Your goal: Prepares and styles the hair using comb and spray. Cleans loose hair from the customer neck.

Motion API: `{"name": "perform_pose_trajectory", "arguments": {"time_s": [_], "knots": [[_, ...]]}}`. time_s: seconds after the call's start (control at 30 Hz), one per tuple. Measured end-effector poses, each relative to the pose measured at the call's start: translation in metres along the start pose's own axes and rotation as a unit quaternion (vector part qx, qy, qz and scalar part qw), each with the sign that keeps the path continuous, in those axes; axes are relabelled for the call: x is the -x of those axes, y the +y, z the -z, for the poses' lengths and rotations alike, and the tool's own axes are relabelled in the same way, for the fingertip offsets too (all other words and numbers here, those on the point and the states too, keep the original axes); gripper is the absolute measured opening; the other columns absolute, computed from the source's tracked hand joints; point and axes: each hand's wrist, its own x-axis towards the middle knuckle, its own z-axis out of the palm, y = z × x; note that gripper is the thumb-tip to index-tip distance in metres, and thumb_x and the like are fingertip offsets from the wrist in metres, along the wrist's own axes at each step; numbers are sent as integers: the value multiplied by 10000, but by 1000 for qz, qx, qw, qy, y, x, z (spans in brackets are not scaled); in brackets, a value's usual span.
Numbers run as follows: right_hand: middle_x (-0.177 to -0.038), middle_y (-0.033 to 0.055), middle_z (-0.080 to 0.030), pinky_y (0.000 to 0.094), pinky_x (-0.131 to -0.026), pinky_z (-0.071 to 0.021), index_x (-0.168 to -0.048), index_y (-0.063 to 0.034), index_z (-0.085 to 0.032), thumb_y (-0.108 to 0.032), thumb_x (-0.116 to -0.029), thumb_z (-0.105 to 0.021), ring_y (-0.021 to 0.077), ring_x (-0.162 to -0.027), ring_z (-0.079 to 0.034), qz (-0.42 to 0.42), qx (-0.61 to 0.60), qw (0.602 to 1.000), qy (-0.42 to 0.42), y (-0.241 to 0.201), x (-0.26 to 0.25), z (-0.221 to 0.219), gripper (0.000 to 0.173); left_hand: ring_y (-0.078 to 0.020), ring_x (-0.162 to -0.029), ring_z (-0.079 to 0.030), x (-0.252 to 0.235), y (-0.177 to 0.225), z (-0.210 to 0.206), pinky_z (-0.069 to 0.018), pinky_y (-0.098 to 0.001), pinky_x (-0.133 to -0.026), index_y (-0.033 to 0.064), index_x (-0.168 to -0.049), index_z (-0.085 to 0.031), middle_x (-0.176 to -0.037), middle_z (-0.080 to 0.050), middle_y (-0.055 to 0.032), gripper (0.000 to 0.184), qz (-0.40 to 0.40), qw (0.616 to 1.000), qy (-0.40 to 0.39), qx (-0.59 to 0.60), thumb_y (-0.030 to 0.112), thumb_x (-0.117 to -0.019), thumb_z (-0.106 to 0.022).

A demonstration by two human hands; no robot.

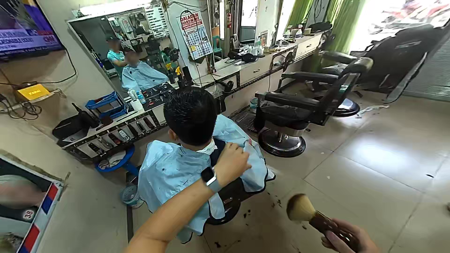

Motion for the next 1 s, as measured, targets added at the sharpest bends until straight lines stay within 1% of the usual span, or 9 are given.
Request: {"name": "perform_pose_trajectory", "arguments": {"time_s": [0.1, 0.17, 0.27, 0.37, 0.5, 0.6, 0.7, 0.83, 1.0], "knots": [[-1170, 154, -674, 416, -760, -652, -1371, 33, -522, -190, -936, -686, 216, -884, -729, 86, 19, 995, -38, -23, -40, -48, 515, -393, -1231, -586, 76, -15, 9, -353, -638, -1126, 94, -1240, -681, -1218, -678, -160, 716, 15, 997, -23, -73, 608, -759, -814], [-1149, 114, -698, 401, -741, -648, -1359, -24, -568, -280, -935, -679, 200, -875, -725, 139, 18, 989, -40, -38, -78, -88, 508, -380, -1182, -611, 121, -26, 13, -391, -632, -1090, 93, -1202, -687, -1166, -685, -148, 666, 26, 991, -30, -124, 431, -680, -925], [-1155, 169, -669, 388, -778, -645, -1373, 27, -525, -219, -977, -639, 204, -879, -728, 125, -21, 992, -9, -67, -126, -158, 480, -365, -1067, -653, 175, -49, 20, -459, -574, -983, 56, -993, -725, -1002, -708, -150, 174, 57, 982, -36, -176, -36, -846, -711], [-1192, 194, -655, 407, -837, -636, -1392, 43, -496, -167, -1020, -605, 231, -939, -727, 86, -60, 994, -19, -91, -113, -238, 441, -362, -1008, -657, 224, -83, 24, -499, -556, -900, 70, -900, -740, -947, -704, -142, 195, 86, 979, -7, -182, -93, -873, -636], [-1313, 122, -662, 374, -1011, -577, -1327, 8, -623, -168, -976, -686, 167, -1174, -661, 356, -2, 902, -244, -94, -42, -304, 397, -370, -1116, -659, 283, -149, 25, -466, -659, -975, 114, -934, -756, -1053, -725, -110, 219, 82, 983, 96, -136, -76, -872, -666], [-1218, 118, -701, 405, -941, -591, -1283, -39, -667, -204, -965, -669, 193, -1095, -691, 299, 120, 945, -57, -80, -69, -280, 359, -338, -1260, -615, 317, -189, 25, -380, -664, -1101, 160, -1010, -799, -1183, -743, -46, 282, 109, 987, 45, -106, -51, -899, -647], [-1191, 192, -680, 492, -966, -557, -1294, -11, -623, -212, -984, -665, 288, -1082, -685, 188, 144, 958, 163, -69, -93, -248, 372, -300, -1173, -674, 320, -190, 38, -436, -597, -1074, 134, -1005, -801, -1107, -768, -48, 242, 150, 982, 49, -104, -20, -887, -656], [-1289, 167, -673, 414, -1062, -540, -1305, 0, -641, -175, -958, -690, 244, -1213, -653, 346, 241, 906, -36, -65, -60, -238, 391, -303, -1018, -693, 271, -169, 48, -556, -524, -869, 95, -1065, -742, -1082, -723, -106, 210, 86, 981, 173, -16, 200, -1006, -570], [-1230, 330, -624, 655, -989, -493, -1303, 65, -604, -118, -957, -672, 499, -1141, -624, 137, 330, 910, 210, -46, -94, -141, 397, -212, -1168, -665, 177, -136, 24, -534, -434, -1013, 140, -1137, -750, -1225, -714, -44, 244, -11, 962, 268, 55, 249, -1055, -547]]}}
